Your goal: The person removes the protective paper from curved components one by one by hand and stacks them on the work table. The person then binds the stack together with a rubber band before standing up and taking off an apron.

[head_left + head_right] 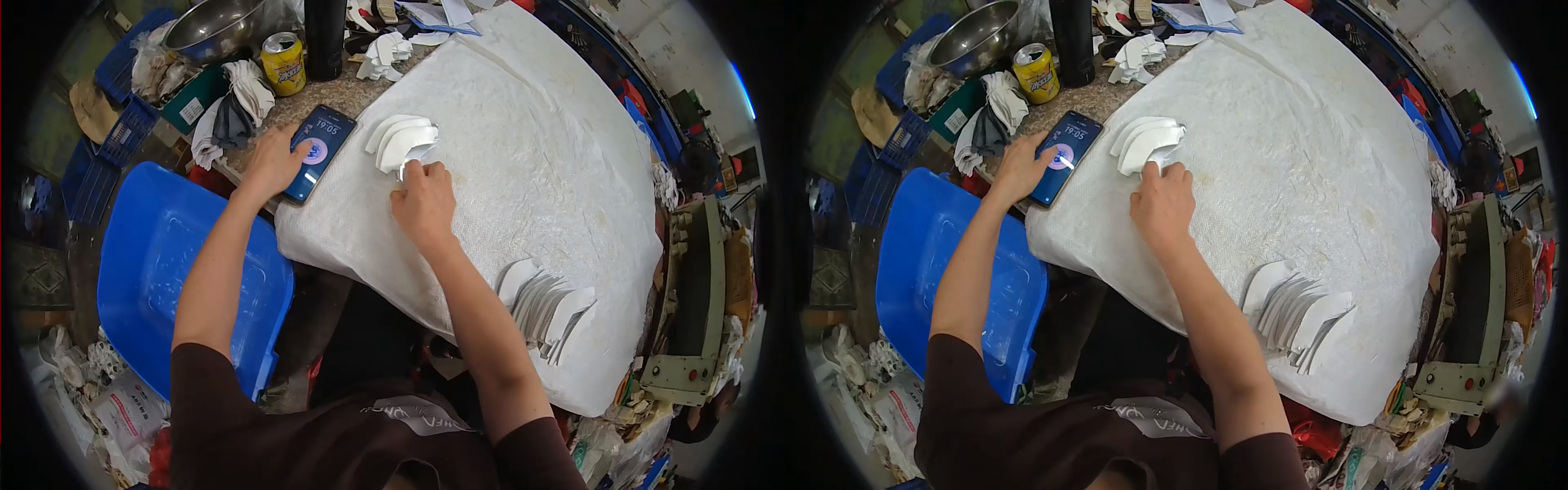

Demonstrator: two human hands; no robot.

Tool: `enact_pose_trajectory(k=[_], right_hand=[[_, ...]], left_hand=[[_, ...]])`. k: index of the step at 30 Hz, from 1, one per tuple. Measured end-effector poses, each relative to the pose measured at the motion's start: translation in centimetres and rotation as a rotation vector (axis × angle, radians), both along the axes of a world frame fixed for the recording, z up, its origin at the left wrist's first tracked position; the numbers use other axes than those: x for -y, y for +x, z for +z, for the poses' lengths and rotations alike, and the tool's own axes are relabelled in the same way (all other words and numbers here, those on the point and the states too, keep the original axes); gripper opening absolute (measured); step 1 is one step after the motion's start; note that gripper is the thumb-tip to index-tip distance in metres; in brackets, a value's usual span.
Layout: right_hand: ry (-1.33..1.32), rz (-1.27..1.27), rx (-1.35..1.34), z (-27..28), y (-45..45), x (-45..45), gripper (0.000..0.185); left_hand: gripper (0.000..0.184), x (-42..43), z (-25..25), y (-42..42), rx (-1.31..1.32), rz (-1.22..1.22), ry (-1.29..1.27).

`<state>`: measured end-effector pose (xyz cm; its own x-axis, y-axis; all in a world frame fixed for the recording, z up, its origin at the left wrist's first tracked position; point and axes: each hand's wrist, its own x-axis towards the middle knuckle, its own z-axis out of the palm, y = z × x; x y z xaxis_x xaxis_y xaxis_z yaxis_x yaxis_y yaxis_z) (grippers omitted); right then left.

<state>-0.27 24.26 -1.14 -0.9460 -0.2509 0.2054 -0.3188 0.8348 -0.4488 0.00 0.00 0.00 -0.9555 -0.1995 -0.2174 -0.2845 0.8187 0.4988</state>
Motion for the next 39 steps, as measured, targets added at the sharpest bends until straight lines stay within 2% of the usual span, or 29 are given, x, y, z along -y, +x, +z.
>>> enact_pose_trajectory(k=[2,3,5,6,8,9,11,12,14,15,17,18,19,21,22,25,27,28,29,31,33,34,35,37,38,39], right_hand=[[-0.009,0.039,-0.01,0.0,0.3,-1.4,0.028],[-0.011,0.028,-0.027,0.0,-0.6,-2.7,0.028],[-0.033,0.085,0.045,0.4,0.9,-5.2,0.029],[-0.031,0.074,0.05,0.6,1.9,-6.3,0.029],[-0.116,0.01,0.031,0.9,3.7,-8.1,0.032],[-0.116,-0.01,0.032,0.9,4.3,-8.6,0.032],[-0.083,-0.045,-0.212,1.0,5.4,-9.8,0.036],[-0.079,-0.063,-0.212,1.0,6.1,-10.4,0.036],[-0.369,-0.119,-0.105,1.2,7.5,-11.4,0.038],[-0.368,-0.132,-0.108,1.4,8.6,-11.9,0.038],[-0.415,-0.09,-0.154,2.2,11.3,-12.7,0.038],[-0.415,-0.102,-0.15,2.5,12.8,-13.0,0.038],[-0.384,-0.031,-0.163,2.9,14.4,-13.1,0.039],[-0.348,0.018,-0.173,2.8,17.0,-13.5,0.039],[-0.39,0.004,-0.156,2.6,18.1,-13.6,0.04],[-0.517,-0.119,-0.023,1.9,21.0,-15.2,0.041],[-0.67,-0.287,0.161,1.5,22.5,-16.1,0.038],[-0.608,-0.224,0.085,1.1,22.9,-16.6,0.026],[-0.609,-0.24,0.088,1.2,23.4,-17.0,0.026],[-0.609,-0.292,0.239,1.3,24.3,-17.8,0.014],[-0.695,-0.298,0.236,0.4,25.1,-18.7,0.014],[-0.836,-0.356,0.271,0.4,25.5,-19.0,0.015],[-0.977,-0.413,0.308,0.4,26.0,-19.3,0.016],[-0.97,-0.418,0.326,0.4,27.0,-20.0,0.017],[-0.944,-0.368,0.37,0.9,27.5,-20.2,0.017],[-0.915,-0.317,0.422,1.3,28.3,-20.2,0.018]], left_hand=[[0.034,-2.2,1.0,2.3,-0.503,0.044,-0.469],[0.034,-3.4,1.7,1.4,-0.523,0.036,-0.469],[0.033,-5.2,2.9,2.0,-0.749,-0.102,-0.146],[0.033,-6.4,3.1,2.5,-0.745,-0.113,-0.14],[0.032,-9.1,3.3,3.5,-0.605,-0.34,0.194],[0.032,-10.4,3.2,3.9,-0.601,-0.358,0.201],[0.031,-13.0,2.4,4.8,-0.635,-0.521,0.308],[0.031,-13.8,2.3,5.2,-0.633,-0.539,0.316],[0.032,-15.3,1.9,6.2,-0.37,-0.525,0.482],[0.032,-16.3,1.3,6.7,-0.367,-0.539,0.485],[0.036,-18.4,0.1,7.9,-0.24,-0.432,0.92],[0.041,-19.7,0.6,8.6,-0.074,-0.377,1.09],[0.041,-20.8,0.6,9.2,-0.063,-0.384,1.09],[0.042,-23.1,0.5,10.5,0.062,-0.373,1.454],[0.041,-23.8,1.5,11.4,0.154,-0.351,1.522],[0.039,-26.0,1.4,13.6,0.182,-0.34,1.542],[0.038,-27.4,1.3,15.3,0.193,-0.333,1.53],[0.039,-28.0,1.2,16.2,0.245,-0.351,1.492],[0.039,-28.5,1.2,17.0,0.295,-0.369,1.454],[0.038,-29.5,0.1,18.1,0.268,-0.371,1.464],[0.039,-29.9,-0.8,18.8,0.187,-0.311,1.547],[0.029,-29.8,-0.3,19.4,0.014,-0.296,1.313],[0.029,-29.6,-0.3,19.8,0.021,-0.3,1.31],[0.024,-28.9,-0.4,20.3,-0.871,-0.673,0.349],[0.033,-28.6,-1.1,20.6,-0.998,-0.91,0.239],[0.026,-28.7,-1.2,21.1,-1.037,-1.011,0.218]])
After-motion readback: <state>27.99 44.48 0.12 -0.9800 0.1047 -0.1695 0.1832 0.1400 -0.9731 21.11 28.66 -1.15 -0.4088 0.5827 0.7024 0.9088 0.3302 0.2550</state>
